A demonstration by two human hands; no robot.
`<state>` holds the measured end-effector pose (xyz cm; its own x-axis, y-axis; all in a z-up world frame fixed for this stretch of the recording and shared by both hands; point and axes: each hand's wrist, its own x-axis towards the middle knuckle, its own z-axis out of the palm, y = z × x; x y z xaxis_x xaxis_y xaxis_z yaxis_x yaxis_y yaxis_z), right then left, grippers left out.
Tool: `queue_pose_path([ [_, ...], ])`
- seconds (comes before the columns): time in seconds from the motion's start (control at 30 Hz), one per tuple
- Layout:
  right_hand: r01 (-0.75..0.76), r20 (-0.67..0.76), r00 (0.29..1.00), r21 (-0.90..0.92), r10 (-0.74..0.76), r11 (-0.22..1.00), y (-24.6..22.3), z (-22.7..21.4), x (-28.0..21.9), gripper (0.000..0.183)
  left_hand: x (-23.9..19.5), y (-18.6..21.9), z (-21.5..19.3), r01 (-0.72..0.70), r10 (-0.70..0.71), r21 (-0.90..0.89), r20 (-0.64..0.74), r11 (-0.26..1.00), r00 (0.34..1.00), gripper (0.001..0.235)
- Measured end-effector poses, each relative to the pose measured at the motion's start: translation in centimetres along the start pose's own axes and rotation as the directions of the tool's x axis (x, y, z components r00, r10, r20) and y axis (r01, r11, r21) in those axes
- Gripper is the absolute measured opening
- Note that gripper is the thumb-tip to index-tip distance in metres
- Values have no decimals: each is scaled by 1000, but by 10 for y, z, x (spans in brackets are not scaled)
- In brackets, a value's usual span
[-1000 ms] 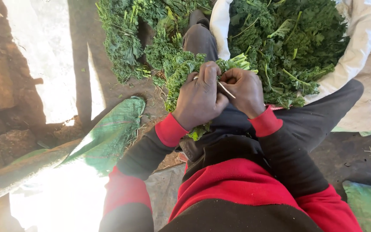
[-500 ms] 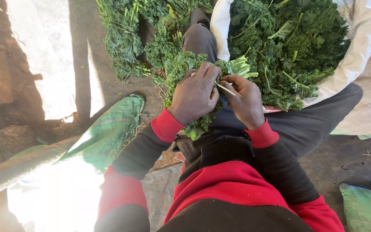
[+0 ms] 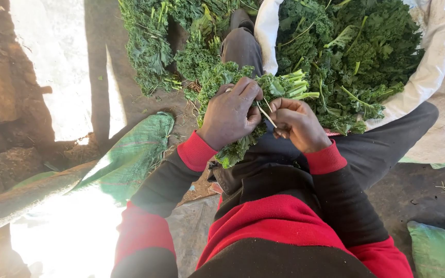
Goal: The person sits on the ground and gathers leafy green vegetables from a large sack. They bundle the vegetables together by hand and tie them with thin strips of material, then place the finished bundles on the ground.
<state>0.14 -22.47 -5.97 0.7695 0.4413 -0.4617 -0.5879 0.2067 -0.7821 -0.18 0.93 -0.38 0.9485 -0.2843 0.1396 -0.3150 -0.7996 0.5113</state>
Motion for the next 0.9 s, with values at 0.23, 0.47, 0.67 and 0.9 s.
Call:
queue_pose_path([
  [0.23, 141, 80, 988, -66, -136, 988, -7, -2, -9, 10, -2, 7, -4, -17, 18, 26, -11, 1000, 1000, 13],
  [0.47, 346, 176, 928, -86, -328, 934, -32, 5, 17, 5, 4, 7, -10, -26, 30, -115, 29, 993, 999, 10],
  [0.67, 250, 66, 962, 191, -266, 949, -30, 8, 33, 8, 2, -8, -6, 2, -17, -324, -43, 946, 999, 13],
  [0.9, 191, 50, 979, 135, -199, 972, -42, 3, 40, 8, 16, -14, -10, 17, 23, -444, 85, 896, 996, 8],
])
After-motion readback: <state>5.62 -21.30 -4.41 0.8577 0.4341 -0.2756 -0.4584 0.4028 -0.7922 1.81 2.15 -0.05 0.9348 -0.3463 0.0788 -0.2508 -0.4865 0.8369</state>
